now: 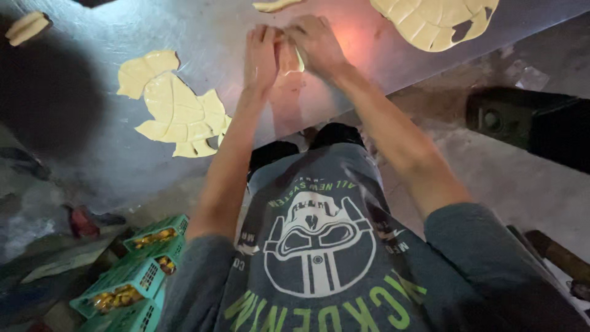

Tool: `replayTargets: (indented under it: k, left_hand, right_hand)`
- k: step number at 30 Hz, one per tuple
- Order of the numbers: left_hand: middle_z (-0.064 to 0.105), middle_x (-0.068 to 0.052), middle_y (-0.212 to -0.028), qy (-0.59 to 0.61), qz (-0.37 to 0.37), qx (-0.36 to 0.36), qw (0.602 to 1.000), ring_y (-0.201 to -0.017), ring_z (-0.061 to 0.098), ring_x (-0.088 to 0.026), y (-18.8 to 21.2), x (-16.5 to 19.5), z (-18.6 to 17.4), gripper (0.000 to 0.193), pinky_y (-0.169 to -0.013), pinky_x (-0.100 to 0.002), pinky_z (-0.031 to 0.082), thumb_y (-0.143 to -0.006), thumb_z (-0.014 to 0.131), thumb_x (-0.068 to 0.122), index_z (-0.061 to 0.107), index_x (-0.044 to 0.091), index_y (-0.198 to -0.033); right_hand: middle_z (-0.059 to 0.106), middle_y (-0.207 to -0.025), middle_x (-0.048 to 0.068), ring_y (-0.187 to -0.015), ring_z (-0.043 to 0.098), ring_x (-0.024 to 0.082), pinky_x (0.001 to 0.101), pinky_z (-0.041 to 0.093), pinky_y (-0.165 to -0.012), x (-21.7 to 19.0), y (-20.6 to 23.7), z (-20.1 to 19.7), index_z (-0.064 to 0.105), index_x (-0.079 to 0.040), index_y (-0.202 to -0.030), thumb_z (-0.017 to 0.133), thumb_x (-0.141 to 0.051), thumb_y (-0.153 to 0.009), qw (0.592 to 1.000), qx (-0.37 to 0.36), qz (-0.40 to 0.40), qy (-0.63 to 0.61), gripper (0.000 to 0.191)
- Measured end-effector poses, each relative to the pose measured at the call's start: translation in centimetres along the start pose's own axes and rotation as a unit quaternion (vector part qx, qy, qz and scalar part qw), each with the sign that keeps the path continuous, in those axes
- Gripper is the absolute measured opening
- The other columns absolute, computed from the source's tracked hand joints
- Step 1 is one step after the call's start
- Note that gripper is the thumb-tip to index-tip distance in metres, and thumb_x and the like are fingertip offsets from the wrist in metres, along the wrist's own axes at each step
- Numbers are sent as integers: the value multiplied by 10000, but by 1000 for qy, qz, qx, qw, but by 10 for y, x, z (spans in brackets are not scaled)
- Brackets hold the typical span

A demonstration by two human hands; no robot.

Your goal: The person tears pieces from flattened dough sheets on a metal table and rolls each piece by hand into a dough stick, setting the finished sticks aside. The person then places the shaped dough sticks onto a baking tray and continues shaping more dough pieces.

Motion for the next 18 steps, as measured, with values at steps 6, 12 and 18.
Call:
replayTargets:
  k: [6,12,18]
  left_hand:
    - [599,-232,-1190,47,-7,3,999,-1067,563,-450,24,-1,-3,178,-917,-515,473,-1010,623,105,629,5,-1156]
    - [609,-189,-1121,-3,47,-52,998,-1048,581,-425,38,-4,12,164,-914,-506,474,-957,635,147,648,30,-1071]
    - [604,-162,-1086,170,13,-63,983,-951,628,-370,120,-11,-15,109,-805,-453,516,-977,697,91,633,39,-1049]
  right_hand:
    - [644,-1225,114,-1164,597,320,468,459,-1028,10,23,4,673,-27,-1198,621,-60,-988,998,43,12,-40,219]
    - [619,-1202,154,-1152,587,355,481,453,-1013,3,39,17,636,-9,-1122,663,-111,-1002,999,10,-18,-39,160]
    - [666,-1237,164,-1177,572,395,528,406,-1022,4,18,21,655,-49,-1177,675,-196,-1026,998,-1,58,-32,212]
Point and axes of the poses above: each hand's wrist, its own y-axis away from the middle knuckle, its own z-axis out of the palm, x = y × z, the point moved 9 cm from there along -y, towards the middle knuckle
